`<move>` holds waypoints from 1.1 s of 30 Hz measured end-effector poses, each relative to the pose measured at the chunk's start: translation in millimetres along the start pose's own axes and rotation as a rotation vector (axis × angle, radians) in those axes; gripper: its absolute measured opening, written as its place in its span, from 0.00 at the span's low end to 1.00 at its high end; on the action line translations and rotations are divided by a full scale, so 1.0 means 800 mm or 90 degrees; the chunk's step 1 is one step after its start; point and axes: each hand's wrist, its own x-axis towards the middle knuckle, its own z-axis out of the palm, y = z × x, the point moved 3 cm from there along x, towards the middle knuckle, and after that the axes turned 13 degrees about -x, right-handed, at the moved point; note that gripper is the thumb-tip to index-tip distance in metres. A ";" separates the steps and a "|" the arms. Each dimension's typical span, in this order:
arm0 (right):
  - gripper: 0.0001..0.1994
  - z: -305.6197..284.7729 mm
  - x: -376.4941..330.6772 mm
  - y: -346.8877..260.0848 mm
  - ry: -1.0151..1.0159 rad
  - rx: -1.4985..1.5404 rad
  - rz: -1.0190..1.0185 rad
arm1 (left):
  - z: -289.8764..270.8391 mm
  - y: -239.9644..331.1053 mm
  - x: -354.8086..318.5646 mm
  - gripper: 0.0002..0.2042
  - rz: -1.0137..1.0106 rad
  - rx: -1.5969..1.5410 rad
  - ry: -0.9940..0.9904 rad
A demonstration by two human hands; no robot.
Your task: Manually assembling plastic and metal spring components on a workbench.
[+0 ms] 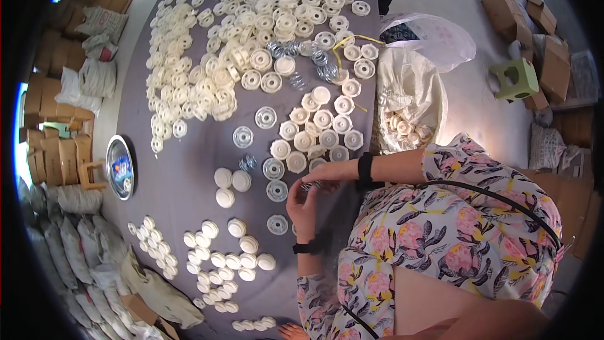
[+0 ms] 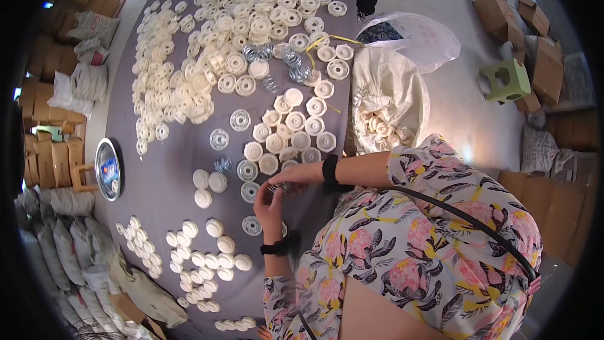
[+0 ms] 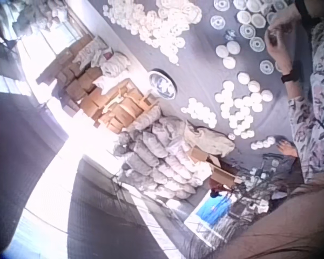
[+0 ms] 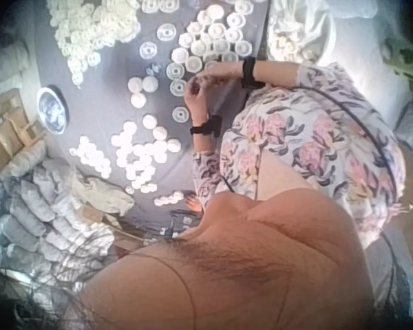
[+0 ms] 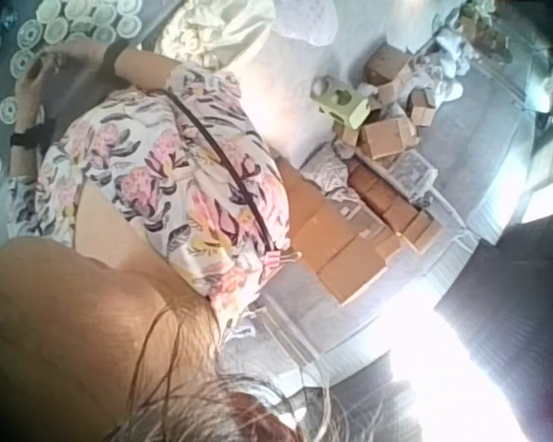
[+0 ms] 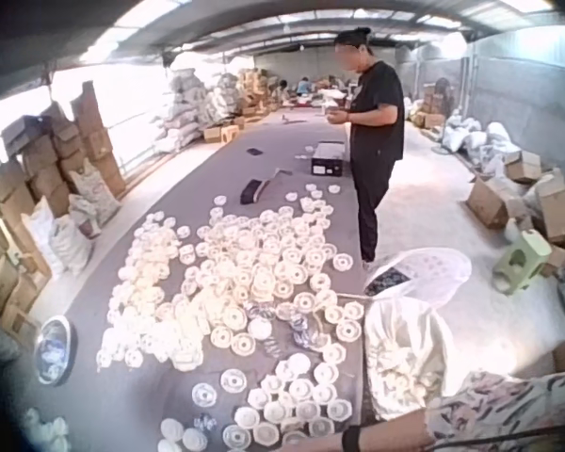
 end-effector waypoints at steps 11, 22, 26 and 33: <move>0.24 -0.148 -0.027 -0.048 0.191 0.306 -0.128 | 0.104 0.075 0.156 0.14 0.062 -0.080 -0.001; 0.23 -0.240 -0.025 -0.071 0.594 -0.335 -0.325 | 0.098 0.063 0.316 0.11 -0.181 -0.356 0.129; 0.22 -0.247 -0.014 -0.072 0.579 -0.193 -0.258 | 0.074 0.051 0.367 0.16 0.149 0.250 0.059; 0.22 -0.238 0.025 -0.068 0.343 0.275 -0.140 | 0.100 0.084 0.309 0.23 0.198 0.162 -0.131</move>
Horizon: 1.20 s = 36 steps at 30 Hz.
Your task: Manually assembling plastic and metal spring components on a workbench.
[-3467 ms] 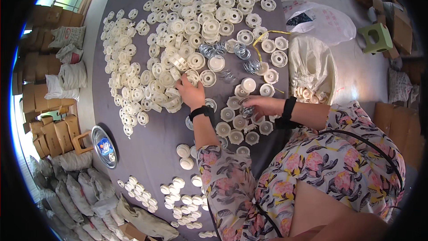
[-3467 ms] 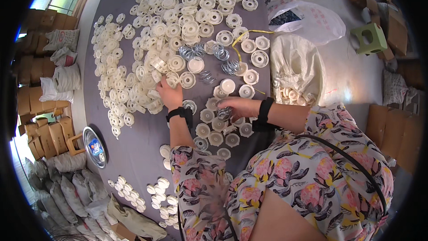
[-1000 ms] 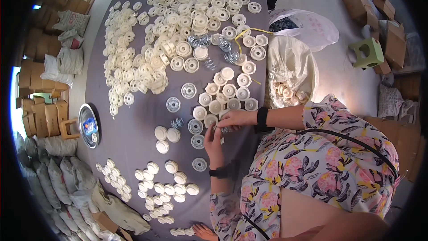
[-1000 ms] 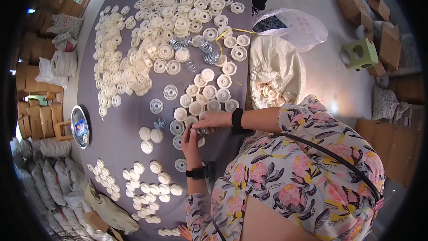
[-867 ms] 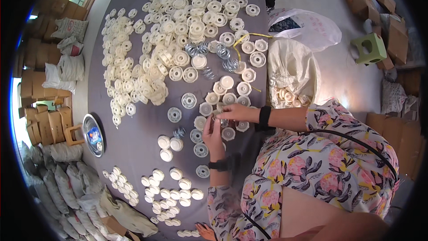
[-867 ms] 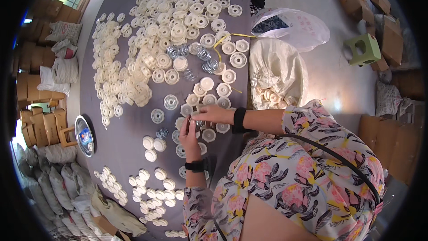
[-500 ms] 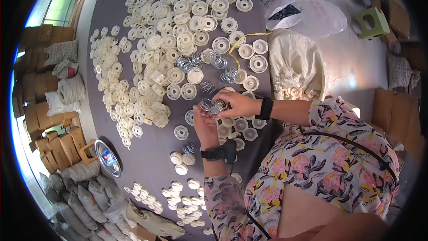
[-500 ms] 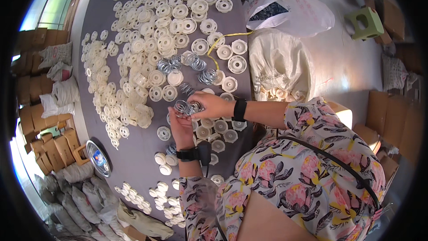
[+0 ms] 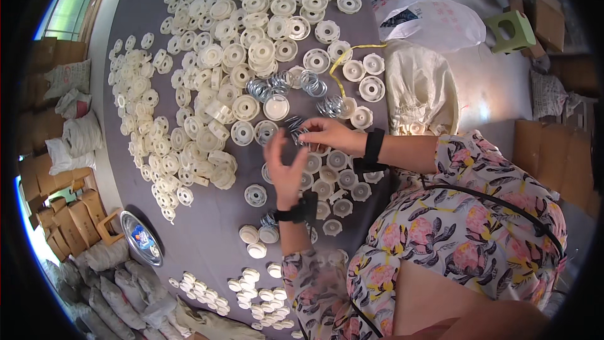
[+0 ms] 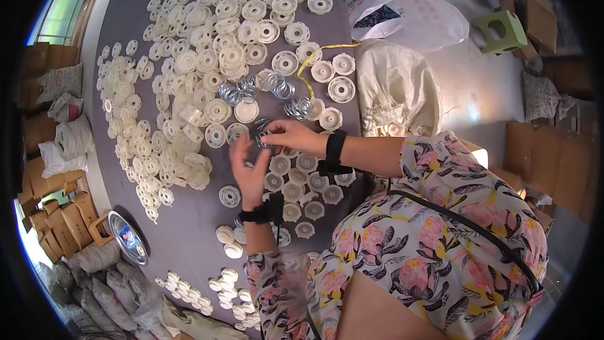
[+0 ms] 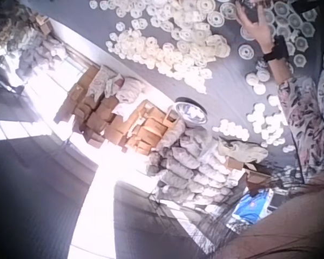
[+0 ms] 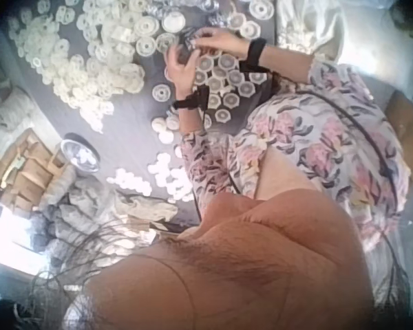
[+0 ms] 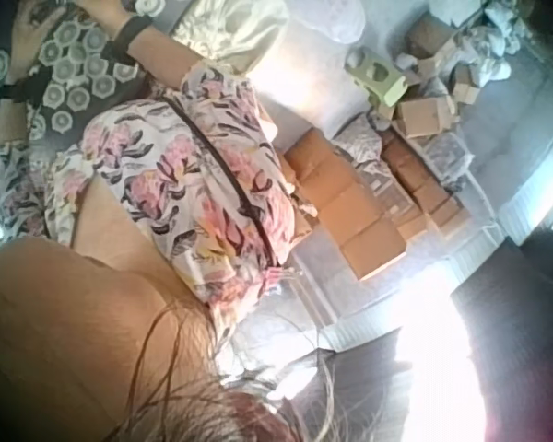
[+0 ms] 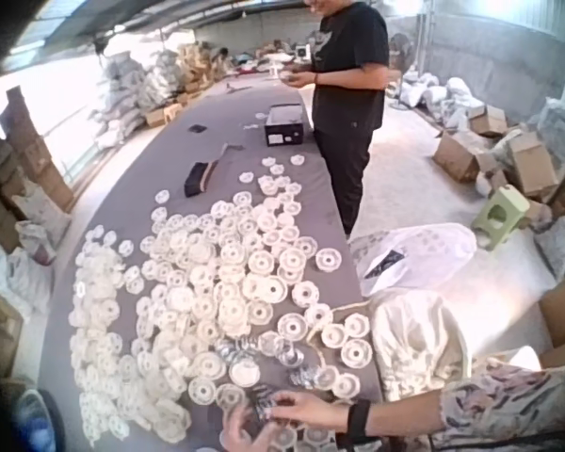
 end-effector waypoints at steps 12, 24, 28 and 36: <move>0.18 0.066 -0.012 -0.018 -0.163 -0.076 -0.008 | -0.043 -0.025 -0.076 0.08 -0.151 -0.325 0.111; 0.17 -0.007 0.000 -0.064 0.215 -0.373 -0.302 | -0.073 -0.076 -0.017 0.16 -0.241 -0.145 0.170; 0.19 0.000 -0.011 -0.024 0.103 -0.317 -0.177 | -0.086 -0.082 0.070 0.20 -0.008 0.196 0.181; 0.13 -0.009 0.005 0.000 0.051 -0.185 -0.095 | -0.078 -0.063 0.044 0.23 -0.027 0.454 -0.032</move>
